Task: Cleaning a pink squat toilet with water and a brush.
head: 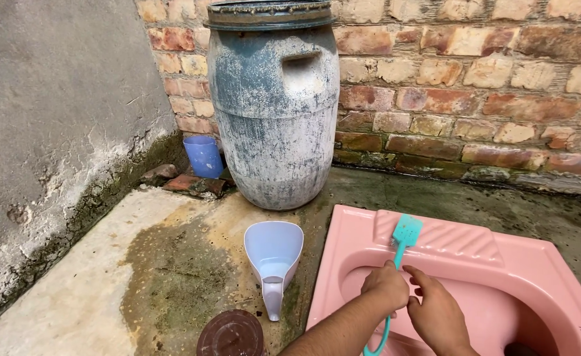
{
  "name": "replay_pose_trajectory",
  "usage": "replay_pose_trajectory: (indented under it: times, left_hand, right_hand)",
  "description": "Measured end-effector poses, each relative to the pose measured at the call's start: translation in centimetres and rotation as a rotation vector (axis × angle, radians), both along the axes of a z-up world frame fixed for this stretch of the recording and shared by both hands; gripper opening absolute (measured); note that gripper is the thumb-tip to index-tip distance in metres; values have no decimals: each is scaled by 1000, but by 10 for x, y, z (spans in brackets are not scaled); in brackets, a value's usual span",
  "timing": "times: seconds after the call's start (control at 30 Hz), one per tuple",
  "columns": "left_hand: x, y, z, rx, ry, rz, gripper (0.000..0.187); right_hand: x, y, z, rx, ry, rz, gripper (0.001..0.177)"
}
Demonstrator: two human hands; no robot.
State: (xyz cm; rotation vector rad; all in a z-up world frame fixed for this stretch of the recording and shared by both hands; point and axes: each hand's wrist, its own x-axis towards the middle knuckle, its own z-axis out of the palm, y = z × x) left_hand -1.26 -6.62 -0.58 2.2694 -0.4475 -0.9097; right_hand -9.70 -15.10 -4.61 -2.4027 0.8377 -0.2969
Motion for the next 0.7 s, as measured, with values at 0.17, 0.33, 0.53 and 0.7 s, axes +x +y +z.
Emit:
replay_pose_trajectory:
  times: [0.17,0.33,0.53,0.7]
  left_hand:
    - [17,-13,-27,-200,113,174,30]
    - [24,-15,-16,-278,229,271,34]
    - [57,-52,-63,-464,329,414,31]
    - [67,-59,-81,-576,415,426,33]
  right_hand:
    - [8,14,8,56,-17,9,57]
    - [0,4,13,-98,-30,90,72]
    - [0,-8,10,-252,-113,343,115]
    - [4,-14,10,-239,-156,383,93]
